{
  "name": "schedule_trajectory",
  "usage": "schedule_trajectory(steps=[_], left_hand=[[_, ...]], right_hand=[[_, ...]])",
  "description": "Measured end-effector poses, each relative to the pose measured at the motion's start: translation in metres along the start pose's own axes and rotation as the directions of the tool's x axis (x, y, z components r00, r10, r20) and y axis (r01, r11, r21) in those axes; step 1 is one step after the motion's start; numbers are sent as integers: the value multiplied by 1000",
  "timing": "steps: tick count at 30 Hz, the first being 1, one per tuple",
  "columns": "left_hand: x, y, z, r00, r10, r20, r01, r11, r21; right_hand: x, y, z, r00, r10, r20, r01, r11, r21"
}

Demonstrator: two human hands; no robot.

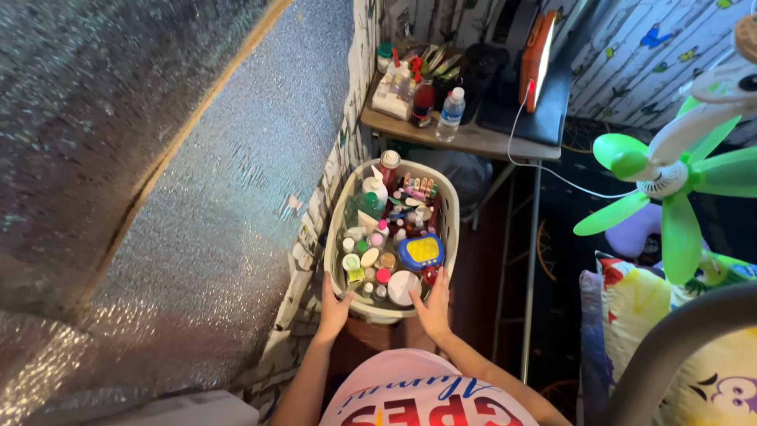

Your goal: Organizing a small bedroom by tidying a shelf with books and a hat, arranging pillows and blankets on a bunk bed, and sorting toiletries in a basket.

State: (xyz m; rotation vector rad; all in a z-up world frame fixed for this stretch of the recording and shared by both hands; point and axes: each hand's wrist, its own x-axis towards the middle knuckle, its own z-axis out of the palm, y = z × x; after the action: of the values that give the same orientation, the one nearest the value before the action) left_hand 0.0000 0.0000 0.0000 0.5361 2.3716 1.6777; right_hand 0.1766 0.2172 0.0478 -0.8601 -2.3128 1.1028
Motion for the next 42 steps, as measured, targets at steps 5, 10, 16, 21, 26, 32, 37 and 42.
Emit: schedule_trajectory(steps=[5, 10, 16, 21, 26, 32, 37, 42], left_hand=[[7, 2, 6, 992, -122, 6, 122, 985, -121], [8, 19, 4, 977, -196, 81, 207, 968, -143], [8, 37, 5, 978, -172, 122, 195, 957, -217], [-1, 44, 17, 974, -142, 175, 180, 958, -223], [-25, 50, 57, 975, -15, 220, 76, 959, -273], [-41, 82, 102, 953, -162, 257, 205, 967, -153], [-64, 102, 137, 910, -235, 341, 313, 930, -193], [-88, 112, 163, 886, -217, 409, 312, 933, -181]], right_hand=[[-3, 28, 9, 975, 221, -11, -221, 975, -19], [4, 54, 16, 989, 135, -66, -126, 983, 131], [4, 41, 2, 960, 268, -78, -250, 951, 182], [-15, 53, -14, 960, 263, -97, -252, 961, 115], [-31, 72, -50, 914, 332, -233, -298, 939, 170], [-54, 85, -89, 843, 401, -358, -387, 915, 113], [-64, 90, -136, 825, 387, -411, -401, 914, 55], [-81, 142, -158, 834, 347, -429, -403, 914, -43]])
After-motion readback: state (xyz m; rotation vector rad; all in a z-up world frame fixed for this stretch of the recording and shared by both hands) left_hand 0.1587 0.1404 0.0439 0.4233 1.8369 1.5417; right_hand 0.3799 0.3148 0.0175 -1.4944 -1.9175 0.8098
